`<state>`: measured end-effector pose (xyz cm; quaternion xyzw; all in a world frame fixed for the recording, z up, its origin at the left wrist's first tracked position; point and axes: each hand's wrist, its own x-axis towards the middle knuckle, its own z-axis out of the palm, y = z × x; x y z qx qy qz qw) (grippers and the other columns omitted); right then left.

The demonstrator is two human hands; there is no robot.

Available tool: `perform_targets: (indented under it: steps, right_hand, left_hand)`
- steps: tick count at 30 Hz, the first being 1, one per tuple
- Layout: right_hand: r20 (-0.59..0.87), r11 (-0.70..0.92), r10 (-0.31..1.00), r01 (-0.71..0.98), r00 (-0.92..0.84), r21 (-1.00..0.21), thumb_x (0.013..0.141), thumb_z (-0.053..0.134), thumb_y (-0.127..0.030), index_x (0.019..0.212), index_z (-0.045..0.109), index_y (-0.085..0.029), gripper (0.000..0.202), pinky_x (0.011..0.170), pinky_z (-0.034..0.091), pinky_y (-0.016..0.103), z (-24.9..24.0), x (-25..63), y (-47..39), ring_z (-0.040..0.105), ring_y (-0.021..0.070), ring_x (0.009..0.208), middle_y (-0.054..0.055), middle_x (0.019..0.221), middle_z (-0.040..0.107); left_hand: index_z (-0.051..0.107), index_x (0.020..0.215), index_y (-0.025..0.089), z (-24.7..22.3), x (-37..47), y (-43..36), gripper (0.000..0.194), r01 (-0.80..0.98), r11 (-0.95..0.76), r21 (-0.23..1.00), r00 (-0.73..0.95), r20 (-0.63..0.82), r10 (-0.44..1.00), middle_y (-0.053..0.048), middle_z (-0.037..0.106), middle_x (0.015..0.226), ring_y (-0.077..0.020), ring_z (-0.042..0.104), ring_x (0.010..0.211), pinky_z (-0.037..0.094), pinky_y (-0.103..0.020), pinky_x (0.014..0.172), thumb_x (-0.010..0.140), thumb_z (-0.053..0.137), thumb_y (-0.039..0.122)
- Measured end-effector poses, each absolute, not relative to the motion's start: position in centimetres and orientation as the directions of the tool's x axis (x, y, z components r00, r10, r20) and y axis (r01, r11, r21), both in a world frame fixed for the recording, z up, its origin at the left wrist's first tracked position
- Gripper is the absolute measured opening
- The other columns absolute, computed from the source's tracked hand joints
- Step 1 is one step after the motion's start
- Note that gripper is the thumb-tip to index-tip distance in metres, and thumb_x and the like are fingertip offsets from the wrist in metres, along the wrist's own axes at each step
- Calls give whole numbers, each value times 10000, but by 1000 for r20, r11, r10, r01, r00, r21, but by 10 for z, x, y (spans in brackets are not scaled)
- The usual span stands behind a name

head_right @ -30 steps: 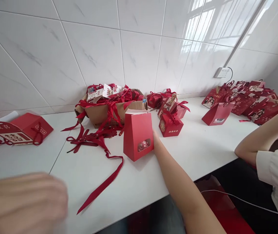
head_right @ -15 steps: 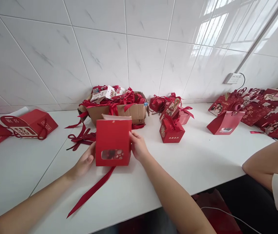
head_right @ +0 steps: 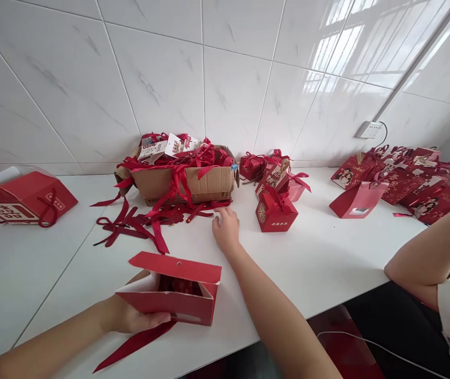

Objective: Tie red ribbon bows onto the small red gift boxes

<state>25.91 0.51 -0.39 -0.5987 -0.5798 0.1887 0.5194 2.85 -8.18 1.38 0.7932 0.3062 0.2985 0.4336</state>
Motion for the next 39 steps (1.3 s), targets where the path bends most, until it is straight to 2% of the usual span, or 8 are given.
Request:
perform_targets:
  steps: [5,8,12,17,25,29,33,39]
  right_hand:
    - [554,386,812,880,-183,-276,929,415,-231,1129,625,-204,291,920,352,391,-3,233,14,517,243,1071,100,1159,634]
    - [489,209,868,955,-84,-208,956,401,-429,978,663,-169,370,837,358,397,-5,223,26,524,264,949,124,1003,653]
    - [406,138,913,955,-21,-261,844,542,-593,876,663,-165,446,845,335,421,-7,222,36,510,294,951,127,953,642]
    - [323,138,946,881,18,-452,886,541,-327,909,664,-171,200,885,304,412,-8,225,38,513,275,1004,125,1006,642]
    - [267,131,959,696,91,-706,775,580,-200,726,627,-189,70,893,302,412,-6,232,36,554,230,911,52,864,652]
    - [218,127,966,479,140,-868,699,608,-185,679,603,-206,29,893,340,388,-4,234,32,562,212,872,24,798,652]
    - [79,57,983,133,168,-989,697,645,-288,673,586,-202,106,731,430,319,1,239,30,597,178,746,18,722,655]
    - [-93,-52,990,-340,105,-939,663,760,-305,754,574,-209,228,675,504,241,24,250,17,669,140,820,11,782,683]
  left_hand:
    - [583,1161,227,14,26,-75,491,240,-531,813,723,215,656,-68,674,1026,-280,615,982,520,-400,861,705,690,374]
    - [532,1221,217,17,26,-73,561,247,-570,784,729,237,642,-75,653,1054,-257,607,947,518,-379,842,700,683,360]
    - [509,1249,227,25,29,-74,607,213,-586,782,731,270,627,-79,634,1094,-257,608,938,516,-378,854,692,685,393]
    - [508,1248,232,28,30,-73,620,205,-608,767,732,292,615,-76,638,1072,-263,621,930,527,-368,835,680,702,381]
    - [482,1223,243,27,29,-72,603,210,-626,751,695,336,636,-78,641,1056,-257,629,906,542,-384,808,675,715,338]
    - [495,1213,226,29,31,-76,569,226,-578,784,647,323,691,-83,642,1052,-256,627,913,533,-390,821,697,699,352]
    - [517,1191,223,27,31,-77,519,194,-558,807,633,332,700,-84,634,1090,-262,626,972,528,-394,859,717,682,355]
    - [507,1215,229,23,29,-70,558,209,-563,800,642,321,696,-95,619,1147,-273,622,1004,527,-418,873,703,704,330]
